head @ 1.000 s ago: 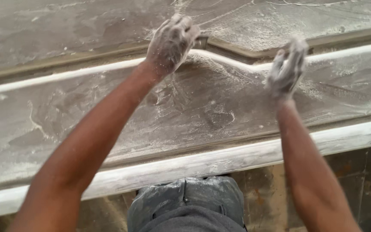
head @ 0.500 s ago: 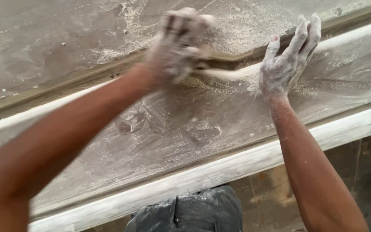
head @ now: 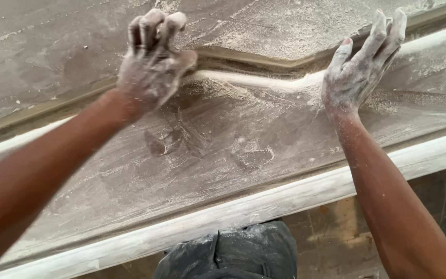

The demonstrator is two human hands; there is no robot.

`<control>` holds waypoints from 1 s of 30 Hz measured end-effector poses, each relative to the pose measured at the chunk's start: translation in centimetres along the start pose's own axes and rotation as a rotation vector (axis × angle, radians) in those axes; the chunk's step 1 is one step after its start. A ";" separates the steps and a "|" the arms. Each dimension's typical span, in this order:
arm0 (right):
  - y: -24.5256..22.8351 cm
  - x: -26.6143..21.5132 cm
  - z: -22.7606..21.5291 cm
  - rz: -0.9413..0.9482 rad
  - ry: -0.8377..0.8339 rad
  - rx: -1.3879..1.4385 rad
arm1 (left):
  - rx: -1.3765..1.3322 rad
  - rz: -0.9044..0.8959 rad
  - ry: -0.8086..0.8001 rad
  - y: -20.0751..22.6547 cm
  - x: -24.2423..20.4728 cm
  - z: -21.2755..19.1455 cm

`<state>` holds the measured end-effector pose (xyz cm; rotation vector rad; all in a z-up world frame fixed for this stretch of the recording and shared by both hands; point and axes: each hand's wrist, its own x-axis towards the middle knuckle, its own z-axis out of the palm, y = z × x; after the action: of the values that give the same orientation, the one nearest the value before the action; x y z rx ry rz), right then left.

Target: The person sands a wooden door panel using a sanding block, moving the block along the edges and recessed areas of the woodwork by hand.

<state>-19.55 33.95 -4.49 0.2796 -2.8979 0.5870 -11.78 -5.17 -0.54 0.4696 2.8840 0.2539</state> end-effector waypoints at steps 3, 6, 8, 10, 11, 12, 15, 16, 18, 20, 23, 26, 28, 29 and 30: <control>0.2 -0.1 0.1 -0.002 -0.003 -0.064 | -0.034 -0.061 -0.096 2.9 2.2 1.1; 0.5 0.6 -0.1 -0.003 0.001 -0.161 | 0.090 0.304 0.078 7.0 6.9 3.4; -0.4 0.5 0.3 -0.003 0.009 -0.162 | 0.100 0.369 -0.022 10.9 10.0 3.7; -0.2 0.3 0.0 0.060 -0.014 -0.153 | 0.176 0.399 -0.039 13.9 12.4 3.6; -0.1 0.2 -0.2 0.061 -0.023 -0.156 | 0.247 0.419 -0.086 14.7 12.1 3.7; 0.2 0.3 -0.5 0.043 -0.022 -0.132 | 0.239 0.419 -0.091 14.5 11.4 3.9; -0.3 0.1 -0.3 0.007 -0.012 -0.061 | 0.084 0.204 0.008 10.0 8.5 4.1; -0.3 0.3 -0.3 -0.007 -0.018 -0.039 | 0.262 0.106 0.020 7.4 6.4 4.0; -0.4 0.0 -0.5 -0.020 -0.035 -0.045 | 0.433 0.169 0.077 1.9 1.8 2.8; -0.3 0.2 -0.5 -0.021 -0.041 -0.080 | 0.341 0.123 0.039 0.6 1.4 1.9; -0.4 0.1 -0.6 -0.031 -0.033 -0.109 | 0.294 0.097 -0.078 3.7 3.5 2.4; 0.1 0.3 -0.3 -0.017 -0.036 -0.103 | 0.328 0.279 -0.021 12.6 10.3 4.7; 0.6 1.2 0.8 0.010 0.061 -0.066 | 0.347 0.356 0.001 17.1 13.2 6.2; 0.9 1.3 0.9 0.005 0.063 -0.055 | 0.030 0.283 0.307 17.8 13.9 6.8; 1.2 1.2 0.6 0.006 0.046 -0.052 | -0.288 0.205 0.611 17.6 14.1 7.1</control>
<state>-21.08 34.65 -5.25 0.2472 -2.8654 0.5119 -18.04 16.89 -6.33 0.7381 3.2817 0.9869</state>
